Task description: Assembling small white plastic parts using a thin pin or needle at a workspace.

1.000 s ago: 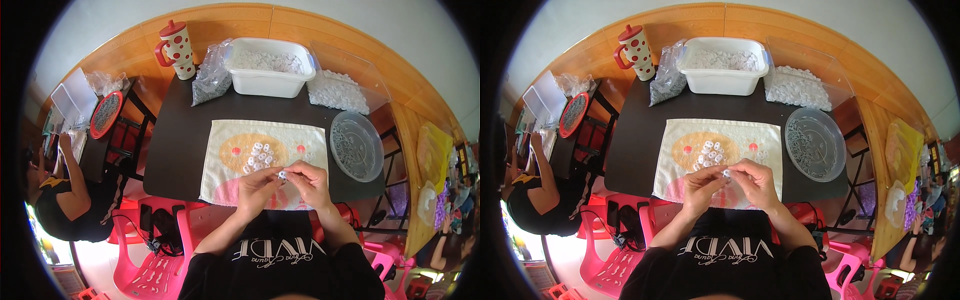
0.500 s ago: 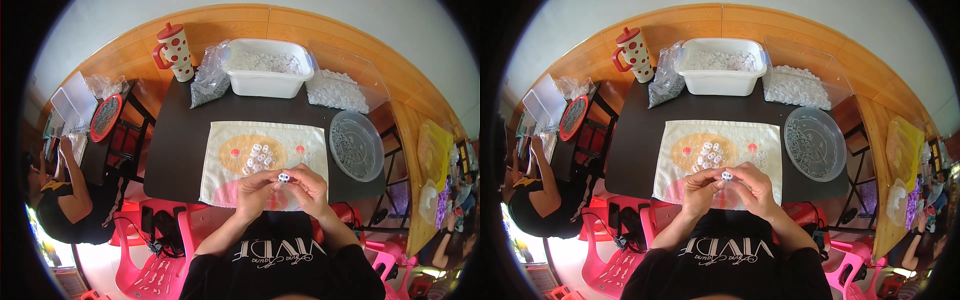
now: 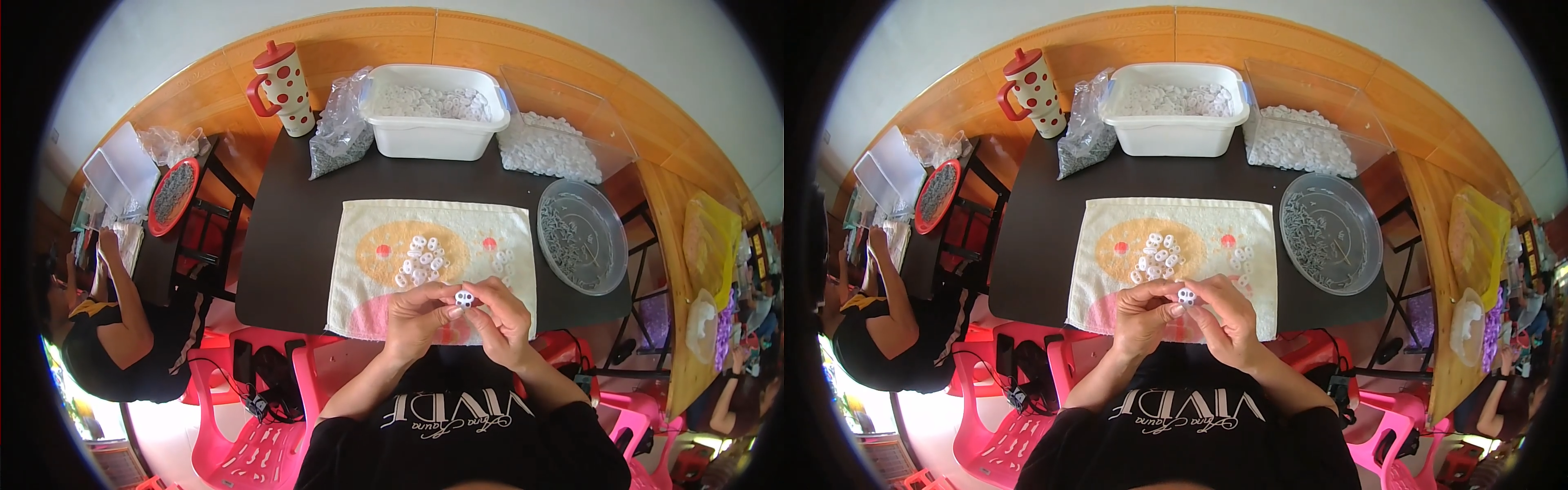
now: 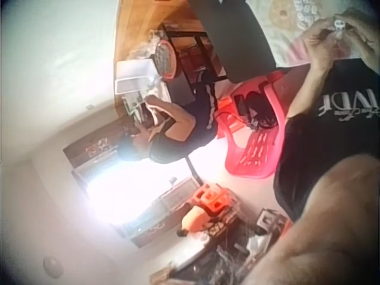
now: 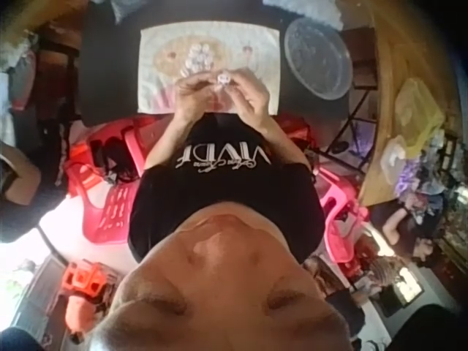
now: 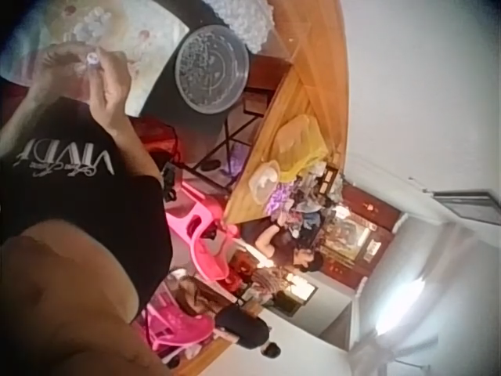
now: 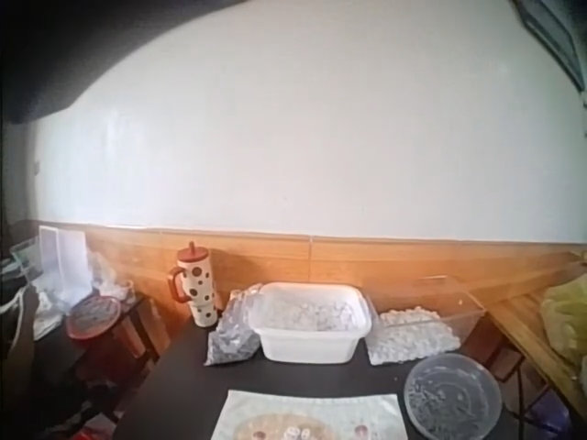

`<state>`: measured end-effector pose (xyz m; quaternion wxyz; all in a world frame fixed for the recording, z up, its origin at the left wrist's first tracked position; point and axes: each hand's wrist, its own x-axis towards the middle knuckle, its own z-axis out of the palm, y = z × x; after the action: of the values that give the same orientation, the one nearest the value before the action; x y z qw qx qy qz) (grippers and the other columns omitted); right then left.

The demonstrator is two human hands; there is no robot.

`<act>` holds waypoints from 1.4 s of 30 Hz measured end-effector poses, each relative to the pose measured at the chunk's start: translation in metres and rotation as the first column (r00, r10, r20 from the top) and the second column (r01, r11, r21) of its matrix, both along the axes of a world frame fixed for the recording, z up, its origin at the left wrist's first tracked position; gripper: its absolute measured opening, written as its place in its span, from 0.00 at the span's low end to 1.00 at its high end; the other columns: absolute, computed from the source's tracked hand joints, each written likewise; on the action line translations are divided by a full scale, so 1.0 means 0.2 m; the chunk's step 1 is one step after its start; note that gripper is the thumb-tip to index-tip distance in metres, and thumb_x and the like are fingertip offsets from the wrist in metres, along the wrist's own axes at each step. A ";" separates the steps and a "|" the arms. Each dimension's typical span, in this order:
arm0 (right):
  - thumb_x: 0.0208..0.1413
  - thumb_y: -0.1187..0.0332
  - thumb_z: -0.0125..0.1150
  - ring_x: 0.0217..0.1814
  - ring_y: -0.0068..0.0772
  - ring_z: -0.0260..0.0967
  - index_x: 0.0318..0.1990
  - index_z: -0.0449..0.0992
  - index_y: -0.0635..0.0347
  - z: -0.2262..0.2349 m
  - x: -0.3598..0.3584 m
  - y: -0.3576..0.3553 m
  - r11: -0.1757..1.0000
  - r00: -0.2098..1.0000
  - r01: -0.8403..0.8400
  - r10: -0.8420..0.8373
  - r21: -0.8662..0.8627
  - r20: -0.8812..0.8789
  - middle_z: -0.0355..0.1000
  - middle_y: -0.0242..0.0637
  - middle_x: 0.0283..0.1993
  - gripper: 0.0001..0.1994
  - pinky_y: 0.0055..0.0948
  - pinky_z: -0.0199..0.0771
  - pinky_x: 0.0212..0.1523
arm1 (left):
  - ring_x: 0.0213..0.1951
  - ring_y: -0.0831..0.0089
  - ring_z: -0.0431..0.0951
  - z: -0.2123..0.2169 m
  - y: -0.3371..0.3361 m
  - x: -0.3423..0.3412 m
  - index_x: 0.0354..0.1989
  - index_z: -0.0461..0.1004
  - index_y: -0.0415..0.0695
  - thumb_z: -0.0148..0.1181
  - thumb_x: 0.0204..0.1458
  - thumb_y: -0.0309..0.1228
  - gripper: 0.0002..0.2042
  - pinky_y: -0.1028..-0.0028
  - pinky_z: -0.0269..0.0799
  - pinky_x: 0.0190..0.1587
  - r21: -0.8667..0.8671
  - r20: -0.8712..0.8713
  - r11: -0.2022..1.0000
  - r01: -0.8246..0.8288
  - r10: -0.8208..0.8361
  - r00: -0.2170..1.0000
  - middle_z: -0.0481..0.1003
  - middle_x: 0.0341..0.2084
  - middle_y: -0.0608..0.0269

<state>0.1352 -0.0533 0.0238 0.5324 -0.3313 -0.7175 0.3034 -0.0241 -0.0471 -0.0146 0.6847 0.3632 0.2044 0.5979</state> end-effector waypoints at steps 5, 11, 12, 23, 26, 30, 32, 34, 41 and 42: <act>0.52 0.83 0.58 0.35 0.33 0.69 0.51 0.72 0.70 0.01 -0.01 -0.02 0.998 0.998 0.046 -0.048 0.047 0.038 0.73 0.42 0.38 0.17 0.26 0.69 0.37 | 0.38 0.74 0.78 0.01 -0.01 0.00 0.44 0.78 0.38 0.63 0.46 0.13 0.16 0.76 0.75 0.42 0.070 -0.050 0.997 -0.031 0.034 0.998 0.78 0.35 0.59; 0.51 0.85 0.57 0.34 0.36 0.70 0.49 0.73 0.68 0.00 -0.06 -0.06 0.981 0.983 0.165 -0.172 0.104 0.061 0.73 0.42 0.36 0.16 0.27 0.68 0.34 | 0.37 0.74 0.76 0.02 -0.03 0.02 0.43 0.78 0.37 0.63 0.46 0.13 0.15 0.75 0.74 0.41 0.160 -0.091 0.983 -0.087 0.103 0.991 0.77 0.34 0.59; 0.50 0.85 0.56 0.33 0.36 0.69 0.47 0.73 0.69 0.00 -0.07 -0.06 0.972 0.976 0.198 -0.207 0.124 0.066 0.72 0.42 0.36 0.15 0.27 0.67 0.33 | 0.36 0.73 0.75 0.03 -0.04 0.02 0.42 0.78 0.37 0.62 0.46 0.12 0.14 0.75 0.73 0.41 0.188 -0.090 0.976 -0.107 0.125 0.988 0.76 0.33 0.59; 0.51 0.85 0.54 0.29 0.36 0.66 0.44 0.73 0.73 0.03 -0.12 -0.06 0.928 0.973 0.215 -0.230 0.305 0.014 0.71 0.44 0.33 0.12 0.28 0.65 0.29 | 0.32 0.74 0.73 0.12 -0.07 0.02 0.38 0.75 0.33 0.61 0.50 0.15 0.08 0.77 0.68 0.35 0.353 -0.173 0.920 -0.169 0.242 0.955 0.74 0.29 0.60; 0.53 0.83 0.52 0.28 0.34 0.65 0.44 0.73 0.74 0.05 -0.11 -0.05 0.918 0.978 0.191 -0.207 0.349 0.009 0.71 0.45 0.32 0.11 0.27 0.64 0.28 | 0.32 0.73 0.73 0.15 -0.07 0.02 0.38 0.75 0.33 0.61 0.50 0.15 0.07 0.77 0.68 0.34 0.409 -0.165 0.891 -0.196 0.283 0.945 0.74 0.29 0.58; 0.52 0.83 0.51 0.27 0.34 0.64 0.43 0.73 0.75 0.05 -0.10 -0.05 0.903 0.986 0.149 -0.167 0.403 0.011 0.71 0.45 0.32 0.11 0.27 0.63 0.27 | 0.32 0.73 0.73 0.15 -0.08 0.02 0.37 0.74 0.32 0.60 0.50 0.15 0.07 0.76 0.68 0.33 0.448 -0.149 0.871 -0.201 0.294 0.944 0.74 0.30 0.57; 0.50 0.85 0.53 0.27 0.35 0.65 0.43 0.73 0.74 0.07 -0.10 -0.06 0.921 0.985 0.161 -0.173 0.354 0.004 0.71 0.44 0.32 0.12 0.28 0.64 0.27 | 0.33 0.74 0.73 0.14 -0.09 0.02 0.41 0.73 0.32 0.60 0.51 0.15 0.09 0.76 0.69 0.34 0.424 -0.147 0.885 -0.191 0.276 0.950 0.74 0.30 0.58; 0.48 0.87 0.55 0.28 0.36 0.66 0.44 0.73 0.72 0.10 -0.09 -0.06 0.936 0.983 0.175 -0.183 0.306 -0.003 0.71 0.44 0.32 0.14 0.29 0.65 0.27 | 0.34 0.75 0.73 0.15 -0.11 0.02 0.44 0.73 0.32 0.60 0.51 0.15 0.11 0.76 0.69 0.34 0.403 -0.143 0.898 -0.179 0.255 0.956 0.74 0.30 0.58; 0.55 0.80 0.57 0.38 0.17 0.67 0.44 0.75 0.69 0.40 0.35 0.52 0.836 0.857 0.509 -0.515 0.206 -0.028 0.73 0.30 0.37 0.10 0.19 0.68 0.39 | 0.36 0.79 0.74 0.09 -0.07 -0.04 0.52 0.72 0.34 0.59 0.51 0.13 0.17 0.79 0.71 0.43 0.161 -0.218 0.955 -0.249 0.281 0.935 0.75 0.34 0.62; 0.55 0.79 0.58 0.38 0.17 0.67 0.45 0.75 0.69 0.45 0.46 0.68 0.837 0.855 0.507 -0.518 0.208 0.003 0.74 0.30 0.37 0.10 0.20 0.68 0.39 | 0.36 0.79 0.74 0.08 -0.06 -0.03 0.49 0.74 0.34 0.59 0.52 0.13 0.16 0.79 0.71 0.42 0.152 -0.258 0.944 -0.293 0.324 0.910 0.75 0.34 0.62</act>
<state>0.2273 0.0818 0.1138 0.6033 -0.4647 -0.6447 0.0663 -0.0303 -0.0593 0.0021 0.5248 0.4444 0.3206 0.6515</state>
